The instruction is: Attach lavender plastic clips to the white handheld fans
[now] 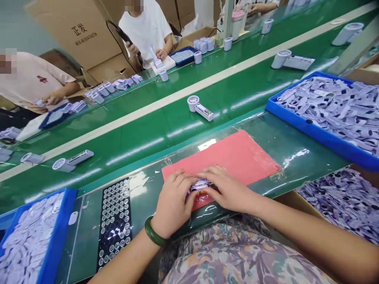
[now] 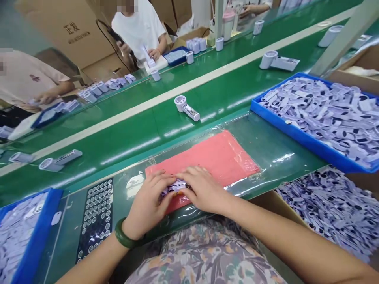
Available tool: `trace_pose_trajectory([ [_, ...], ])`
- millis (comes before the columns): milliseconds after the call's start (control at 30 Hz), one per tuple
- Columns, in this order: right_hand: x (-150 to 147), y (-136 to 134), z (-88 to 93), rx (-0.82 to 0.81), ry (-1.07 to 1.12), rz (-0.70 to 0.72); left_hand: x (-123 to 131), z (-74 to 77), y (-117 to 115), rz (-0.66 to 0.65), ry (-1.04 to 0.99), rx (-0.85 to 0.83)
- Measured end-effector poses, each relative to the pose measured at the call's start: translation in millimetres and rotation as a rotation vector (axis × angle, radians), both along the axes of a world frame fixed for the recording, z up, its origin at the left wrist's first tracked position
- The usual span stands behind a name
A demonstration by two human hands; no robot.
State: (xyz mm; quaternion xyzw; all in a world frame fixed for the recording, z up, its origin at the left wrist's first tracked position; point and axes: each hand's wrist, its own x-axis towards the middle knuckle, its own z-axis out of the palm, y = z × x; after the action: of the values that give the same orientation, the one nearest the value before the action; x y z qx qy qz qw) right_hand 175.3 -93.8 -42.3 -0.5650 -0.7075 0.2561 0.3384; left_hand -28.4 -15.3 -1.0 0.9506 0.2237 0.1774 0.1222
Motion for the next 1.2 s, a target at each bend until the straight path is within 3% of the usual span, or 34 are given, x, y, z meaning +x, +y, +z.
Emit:
trace_pose_trajectory([
  [167, -7.6, -0.5, -4.1, 0.080, -0.196, -0.045, 1.3, -0.6, 2.6, -0.003, 0.024, 0.097],
  [400, 0.6, 2.0, 3.7, 0.036, -0.095, 0.018, 3.1, 14.9, 8.0, -0.017, 0.118, 0.001],
  [667, -1.3, 4.0, 10.6, -0.029, -0.092, -0.014, 3.6, 10.7, 11.1, -0.001, 0.098, -0.034],
  [833, 6.6, 5.6, 9.7, -0.068, 0.047, 0.041, 1.6, 14.7, 7.9, -0.008, 0.111, -0.105],
  [1200, 0.8, 2.9, 9.8, -0.059, 0.053, 0.013, 3.3, 2.9, -16.0, 0.167, -0.015, -0.098],
])
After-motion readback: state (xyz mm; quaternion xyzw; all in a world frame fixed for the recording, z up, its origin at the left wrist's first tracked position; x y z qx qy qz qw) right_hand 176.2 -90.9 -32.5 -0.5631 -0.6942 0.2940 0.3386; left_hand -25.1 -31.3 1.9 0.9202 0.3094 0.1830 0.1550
